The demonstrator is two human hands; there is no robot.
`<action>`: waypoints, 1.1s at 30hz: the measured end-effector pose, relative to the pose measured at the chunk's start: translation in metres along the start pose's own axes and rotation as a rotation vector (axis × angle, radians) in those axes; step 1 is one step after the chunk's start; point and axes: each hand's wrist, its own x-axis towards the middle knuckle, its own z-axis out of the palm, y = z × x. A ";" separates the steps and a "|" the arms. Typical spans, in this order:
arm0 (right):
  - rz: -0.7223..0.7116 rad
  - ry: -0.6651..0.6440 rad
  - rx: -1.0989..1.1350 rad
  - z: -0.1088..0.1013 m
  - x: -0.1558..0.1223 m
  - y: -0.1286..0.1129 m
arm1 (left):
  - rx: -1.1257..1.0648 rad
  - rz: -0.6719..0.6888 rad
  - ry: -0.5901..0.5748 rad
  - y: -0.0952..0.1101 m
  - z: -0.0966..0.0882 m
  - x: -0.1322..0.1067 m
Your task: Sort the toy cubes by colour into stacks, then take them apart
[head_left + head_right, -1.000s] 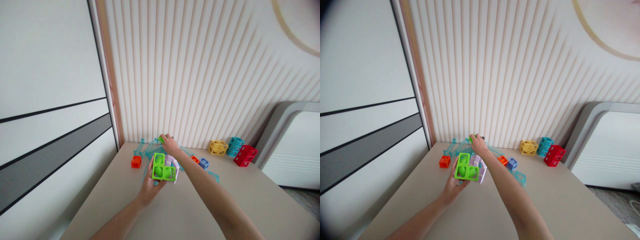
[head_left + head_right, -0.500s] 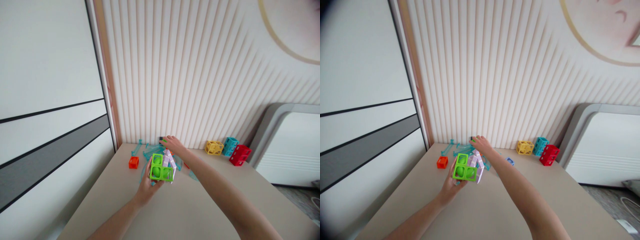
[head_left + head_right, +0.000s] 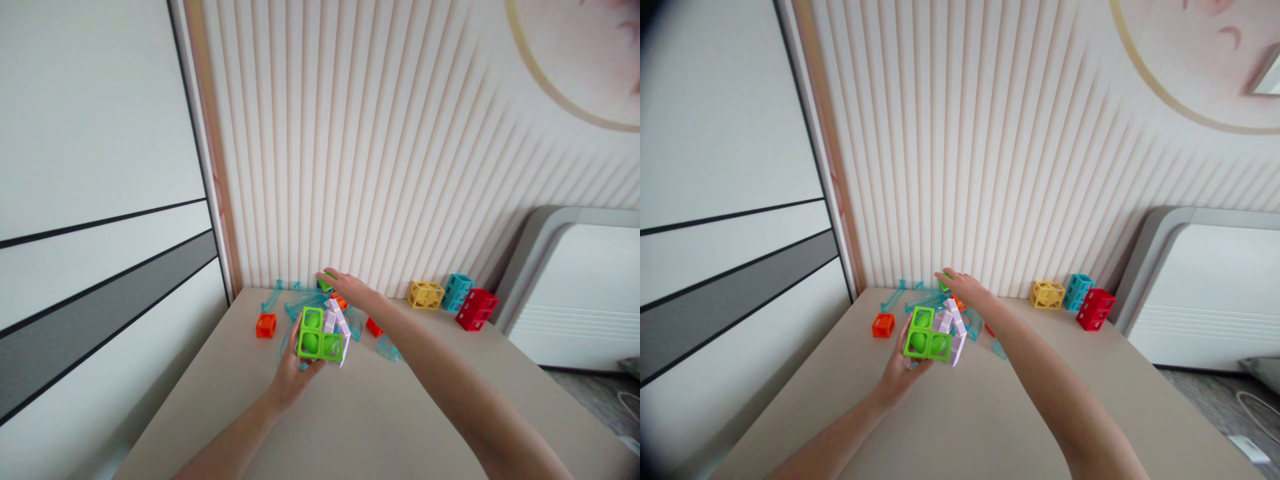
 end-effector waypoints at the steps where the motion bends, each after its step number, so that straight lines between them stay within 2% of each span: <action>1: 0.016 0.011 0.021 -0.001 0.000 0.002 | -0.001 -0.001 0.003 0.000 0.000 0.000; 4: 0.080 0.106 0.136 -0.002 -0.006 0.005 | 0.000 -0.002 0.005 0.001 0.000 0.000; 7: 0.178 0.280 0.507 0.006 -0.025 0.000 | 0.049 0.002 0.001 0.003 0.000 0.000; 12: 0.164 0.514 1.143 0.044 -0.079 -0.027 | 0.107 0.006 0.013 0.006 0.002 -0.002; 15: 0.208 0.633 1.351 0.067 -0.106 -0.045 | 0.116 0.012 -0.010 0.005 0.003 -0.003; 19: 0.329 0.712 1.459 0.085 -0.126 -0.058 | 0.144 0.004 -0.015 0.004 0.002 -0.005; 24: 0.396 0.717 1.446 0.086 -0.139 -0.059 | 0.158 -0.014 -0.026 0.003 0.002 -0.005; 29: 0.419 0.755 1.369 0.087 -0.144 -0.060 | 0.190 -0.019 -0.071 0.004 0.003 -0.007; 33: 0.370 0.749 1.286 0.088 -0.146 -0.064 | 0.232 -0.005 -0.101 0.008 0.004 -0.009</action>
